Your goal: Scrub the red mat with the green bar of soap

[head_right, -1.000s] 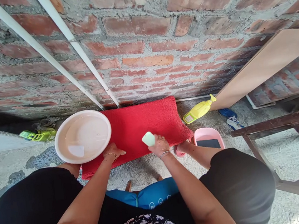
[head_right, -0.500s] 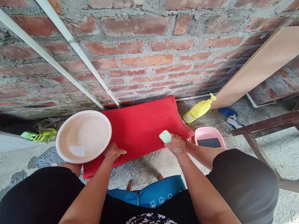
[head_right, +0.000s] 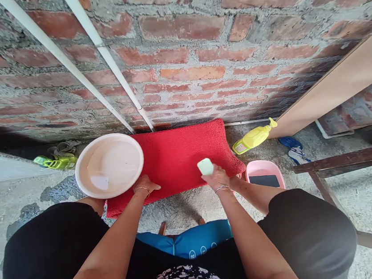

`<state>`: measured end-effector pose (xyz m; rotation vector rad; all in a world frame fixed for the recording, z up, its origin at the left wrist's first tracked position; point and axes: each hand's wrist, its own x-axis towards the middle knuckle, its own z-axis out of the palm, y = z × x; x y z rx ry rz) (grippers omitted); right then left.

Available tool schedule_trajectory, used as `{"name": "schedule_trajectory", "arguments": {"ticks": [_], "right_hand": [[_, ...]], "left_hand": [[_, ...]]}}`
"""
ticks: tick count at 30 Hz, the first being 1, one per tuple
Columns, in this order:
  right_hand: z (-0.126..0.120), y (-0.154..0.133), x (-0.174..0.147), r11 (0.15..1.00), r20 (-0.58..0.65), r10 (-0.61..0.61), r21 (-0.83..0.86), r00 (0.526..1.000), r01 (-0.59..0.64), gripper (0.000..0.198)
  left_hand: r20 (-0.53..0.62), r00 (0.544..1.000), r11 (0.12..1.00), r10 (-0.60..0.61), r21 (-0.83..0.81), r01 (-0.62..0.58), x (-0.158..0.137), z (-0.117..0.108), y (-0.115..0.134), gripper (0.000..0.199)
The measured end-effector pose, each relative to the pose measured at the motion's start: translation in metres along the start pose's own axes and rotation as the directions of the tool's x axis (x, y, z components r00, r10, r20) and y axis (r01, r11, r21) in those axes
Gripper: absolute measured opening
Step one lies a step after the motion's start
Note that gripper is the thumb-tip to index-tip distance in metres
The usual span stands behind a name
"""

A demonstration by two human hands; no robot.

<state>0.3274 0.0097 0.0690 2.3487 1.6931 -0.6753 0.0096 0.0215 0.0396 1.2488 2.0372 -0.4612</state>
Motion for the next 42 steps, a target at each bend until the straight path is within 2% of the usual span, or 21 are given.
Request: {"name": "schedule_trajectory", "arguments": {"ticks": [2, 5, 7, 10, 13, 17, 21, 23, 25, 27, 29, 32, 34, 36, 38, 42], "right_hand": [[0.012, -0.030, -0.007, 0.991, 0.046, -0.128, -0.024, 0.991, 0.129, 0.071], [0.025, -0.061, -0.014, 0.966, 0.113, -0.243, -0.061, 0.963, 0.250, 0.070], [0.028, -0.068, -0.015, 0.958, 0.141, -0.264, -0.079, 0.954, 0.277, 0.069], [0.026, -0.058, -0.008, 0.964, 0.142, -0.236, -0.088, 0.961, 0.250, 0.066], [0.015, -0.028, 0.003, 0.984, 0.093, -0.147, -0.090, 0.985, 0.155, 0.064], [-0.006, 0.030, 0.016, 0.994, 0.059, 0.110, 0.000, 0.992, -0.111, 0.061], [-0.024, 0.075, 0.021, 0.903, 0.042, 0.414, 0.104, 0.909, -0.416, 0.068], [-0.027, 0.077, 0.022, 0.868, 0.001, 0.480, 0.141, 0.877, -0.476, 0.070], [-0.024, 0.062, 0.021, 0.895, -0.027, 0.418, 0.182, 0.908, -0.407, 0.067], [-0.016, 0.031, 0.019, 0.954, -0.037, 0.255, 0.176, 0.966, -0.245, 0.065], [-0.005, -0.008, 0.016, 0.990, -0.017, 0.073, 0.120, 0.997, -0.071, 0.067], [0.009, -0.063, 0.013, 0.995, 0.048, -0.098, 0.037, 0.994, 0.096, 0.068], [0.013, -0.084, 0.013, 0.988, 0.078, -0.155, 0.008, 0.985, 0.155, 0.066], [0.013, -0.089, 0.018, 0.984, 0.091, -0.176, -0.012, 0.980, 0.178, 0.065], [0.008, -0.077, 0.027, 0.987, 0.089, -0.160, -0.017, 0.983, 0.162, 0.064], [-0.009, -0.017, 0.047, 1.000, 0.056, -0.029, 0.003, 0.998, 0.029, 0.063]], "left_hand": [[0.005, 1.000, 1.000, 0.004, -0.005, -0.004, -0.001, -0.001, 0.000, 0.072], [0.000, 1.000, 1.000, 0.010, -0.011, -0.010, -0.002, -0.002, 0.000, 0.069], [-0.006, 1.000, 1.000, 0.013, -0.016, -0.013, -0.001, -0.002, 0.001, 0.067], [0.004, 1.000, 1.000, 0.002, -0.016, -0.002, 0.001, -0.001, 0.001, 0.069], [0.025, 1.000, 1.000, -0.008, -0.008, 0.008, 0.002, -0.001, 0.002, 0.070], [0.022, 1.000, 1.000, -0.008, -0.004, 0.008, 0.001, -0.002, 0.002, 0.070], [0.007, 1.000, 1.000, -0.007, -0.008, 0.007, -0.002, -0.003, 0.003, 0.068], [0.008, 1.000, 1.000, -0.007, -0.017, 0.007, -0.003, -0.003, 0.003, 0.069], [0.010, 1.000, 1.000, -0.006, -0.024, 0.006, -0.003, -0.003, 0.003, 0.069], [0.011, 1.000, 1.000, -0.008, -0.026, 0.008, -0.003, -0.003, 0.003, 0.069], [0.005, 1.000, 1.000, -0.004, -0.021, 0.005, -0.004, -0.004, 0.003, 0.069], [-0.005, 1.000, 1.000, 0.005, -0.009, -0.005, -0.005, -0.004, 0.003, 0.069], [-0.004, 1.000, 1.000, 0.005, -0.003, -0.005, -0.005, -0.004, 0.004, 0.068], [-0.003, 1.000, 1.000, 0.004, -0.002, -0.004, -0.004, -0.004, 0.004, 0.067], [0.003, 1.000, 1.000, 0.000, 0.001, 0.000, -0.002, -0.004, 0.005, 0.068], [0.028, 0.999, 1.000, -0.019, 0.012, 0.019, 0.000, -0.004, 0.005, 0.067]]}}
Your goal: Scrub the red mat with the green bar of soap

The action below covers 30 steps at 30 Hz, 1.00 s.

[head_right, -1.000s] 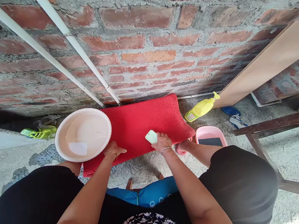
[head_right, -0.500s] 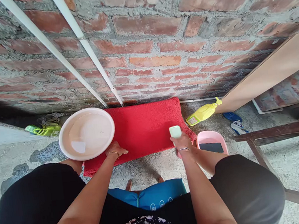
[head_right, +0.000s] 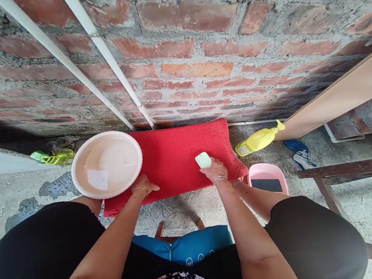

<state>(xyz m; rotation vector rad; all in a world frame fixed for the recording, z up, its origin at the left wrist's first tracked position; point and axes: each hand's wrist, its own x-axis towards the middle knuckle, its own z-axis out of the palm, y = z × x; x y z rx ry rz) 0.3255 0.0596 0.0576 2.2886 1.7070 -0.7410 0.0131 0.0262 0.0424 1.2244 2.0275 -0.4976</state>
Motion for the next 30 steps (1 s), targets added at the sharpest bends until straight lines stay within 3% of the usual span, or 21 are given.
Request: {"name": "schedule_trajectory", "arguments": {"ticks": [3, 5, 8, 11, 15, 18, 20, 24, 30], "right_hand": [[-0.016, 0.054, 0.007, 0.986, -0.040, 0.165, 0.044, 0.985, -0.164, 0.060], [-0.024, 0.083, 0.008, 0.946, -0.065, 0.317, 0.094, 0.946, -0.310, 0.060], [-0.029, 0.097, 0.008, 0.876, -0.092, 0.469, 0.172, 0.878, -0.450, 0.062], [-0.024, 0.066, 0.007, 0.922, -0.143, 0.364, 0.192, 0.920, -0.335, 0.062], [-0.005, -0.026, 0.004, 0.994, -0.111, 0.060, 0.098, 0.992, -0.049, 0.064], [0.011, -0.091, 0.002, 0.988, -0.061, -0.156, 0.010, 0.986, 0.157, 0.068], [0.018, -0.116, 0.004, 0.970, -0.010, -0.240, -0.030, 0.971, 0.240, 0.069], [0.014, -0.117, 0.013, 0.970, 0.050, -0.227, -0.077, 0.973, 0.231, 0.065], [-0.018, -0.044, 0.031, 0.998, 0.000, -0.037, -0.049, 0.999, 0.037, 0.065]], "left_hand": [[-0.001, 1.000, 1.000, 0.004, -0.004, -0.004, -0.001, 0.000, 0.000, 0.066], [-0.003, 1.000, 1.000, 0.007, -0.006, -0.007, -0.001, 0.000, 0.000, 0.065], [-0.011, 1.000, 1.000, 0.003, -0.015, -0.003, 0.000, 0.002, 0.000, 0.066], [-0.022, 1.000, 1.000, 0.007, -0.026, -0.007, 0.003, 0.004, -0.002, 0.067], [-0.039, 0.999, 1.000, 0.013, -0.017, -0.014, 0.004, 0.006, -0.003, 0.069], [-0.045, 0.999, 1.000, 0.014, -0.004, -0.014, 0.004, 0.005, -0.004, 0.067], [-0.038, 0.999, 1.000, 0.012, -0.005, -0.012, 0.004, 0.005, -0.003, 0.065], [-0.023, 1.000, 1.000, -0.009, -0.017, 0.009, 0.004, 0.004, -0.002, 0.065], [-0.014, 1.000, 1.000, 0.004, -0.006, -0.004, 0.001, 0.001, 0.000, 0.062]]}}
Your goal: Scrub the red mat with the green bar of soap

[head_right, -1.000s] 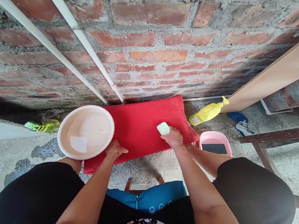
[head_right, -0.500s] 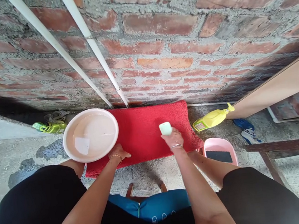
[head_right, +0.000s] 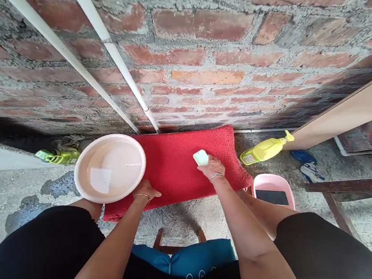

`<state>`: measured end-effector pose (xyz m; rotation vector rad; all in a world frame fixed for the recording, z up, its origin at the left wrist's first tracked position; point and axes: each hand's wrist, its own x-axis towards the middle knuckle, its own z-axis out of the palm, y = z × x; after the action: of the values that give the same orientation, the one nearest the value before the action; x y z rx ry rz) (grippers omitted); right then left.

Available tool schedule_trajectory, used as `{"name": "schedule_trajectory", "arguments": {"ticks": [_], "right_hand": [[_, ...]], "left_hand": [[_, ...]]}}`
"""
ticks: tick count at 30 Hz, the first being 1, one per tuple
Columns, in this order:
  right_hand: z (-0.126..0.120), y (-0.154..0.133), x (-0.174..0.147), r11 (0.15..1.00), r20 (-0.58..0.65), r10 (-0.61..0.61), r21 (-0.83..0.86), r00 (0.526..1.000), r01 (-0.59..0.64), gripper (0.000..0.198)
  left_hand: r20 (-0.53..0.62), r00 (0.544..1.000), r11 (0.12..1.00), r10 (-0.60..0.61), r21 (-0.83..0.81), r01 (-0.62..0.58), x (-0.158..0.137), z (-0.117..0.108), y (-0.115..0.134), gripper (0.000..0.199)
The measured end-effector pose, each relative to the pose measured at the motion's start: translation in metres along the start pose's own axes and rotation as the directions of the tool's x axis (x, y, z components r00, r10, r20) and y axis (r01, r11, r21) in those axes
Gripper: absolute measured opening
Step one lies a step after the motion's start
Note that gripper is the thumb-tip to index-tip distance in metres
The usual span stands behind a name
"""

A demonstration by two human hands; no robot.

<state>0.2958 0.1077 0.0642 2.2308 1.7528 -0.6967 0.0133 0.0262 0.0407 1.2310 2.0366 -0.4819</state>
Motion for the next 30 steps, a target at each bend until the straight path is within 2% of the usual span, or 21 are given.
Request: {"name": "schedule_trajectory", "arguments": {"ticks": [3, 7, 9, 11, 14, 18, 21, 23, 26, 30], "right_hand": [[-0.013, 0.048, 0.005, 0.991, -0.010, 0.134, 0.026, 0.991, -0.133, 0.065], [-0.023, 0.108, 0.007, 0.945, -0.047, 0.324, 0.052, 0.945, -0.322, 0.065], [-0.025, 0.125, 0.006, 0.917, -0.080, 0.397, 0.082, 0.914, -0.391, 0.067], [-0.024, 0.127, 0.005, 0.900, -0.112, 0.431, 0.118, 0.895, -0.419, 0.068], [-0.019, 0.093, 0.004, 0.927, -0.101, 0.364, 0.132, 0.926, -0.351, 0.070], [-0.001, 0.000, -0.001, 0.987, -0.096, 0.115, 0.121, 0.989, -0.103, 0.067], [0.015, -0.071, -0.006, 0.992, -0.081, -0.100, 0.064, 0.992, 0.105, 0.067], [0.023, -0.105, -0.007, 0.980, -0.049, -0.197, 0.022, 0.979, 0.198, 0.068], [0.027, -0.127, -0.003, 0.967, -0.008, -0.255, -0.023, 0.967, 0.255, 0.066], [0.018, -0.110, 0.009, 0.983, 0.022, -0.182, -0.026, 0.983, 0.183, 0.064]], "left_hand": [[0.004, 1.000, 1.000, -0.003, -0.014, 0.003, 0.001, 0.001, -0.001, 0.060], [0.004, 1.000, 0.999, -0.007, -0.050, 0.008, 0.002, 0.003, -0.002, 0.063], [0.000, 1.000, 0.998, -0.011, -0.063, 0.011, 0.001, 0.003, -0.001, 0.064], [-0.007, 1.000, 0.998, -0.016, -0.068, 0.015, 0.001, 0.003, -0.001, 0.063], [-0.015, 1.000, 0.998, -0.019, -0.058, 0.018, 0.001, 0.003, -0.001, 0.064], [-0.008, 1.000, 1.000, -0.002, -0.021, 0.002, 0.003, 0.004, -0.002, 0.066], [-0.003, 1.000, 1.000, -0.005, -0.009, 0.005, 0.006, 0.006, -0.003, 0.063], [-0.006, 1.000, 1.000, -0.009, -0.012, 0.009, 0.007, 0.006, -0.003, 0.061], [-0.009, 1.000, 1.000, -0.003, -0.015, 0.002, 0.007, 0.006, -0.003, 0.059], [-0.005, 1.000, 1.000, -0.004, -0.009, 0.004, 0.005, 0.004, -0.002, 0.056]]}}
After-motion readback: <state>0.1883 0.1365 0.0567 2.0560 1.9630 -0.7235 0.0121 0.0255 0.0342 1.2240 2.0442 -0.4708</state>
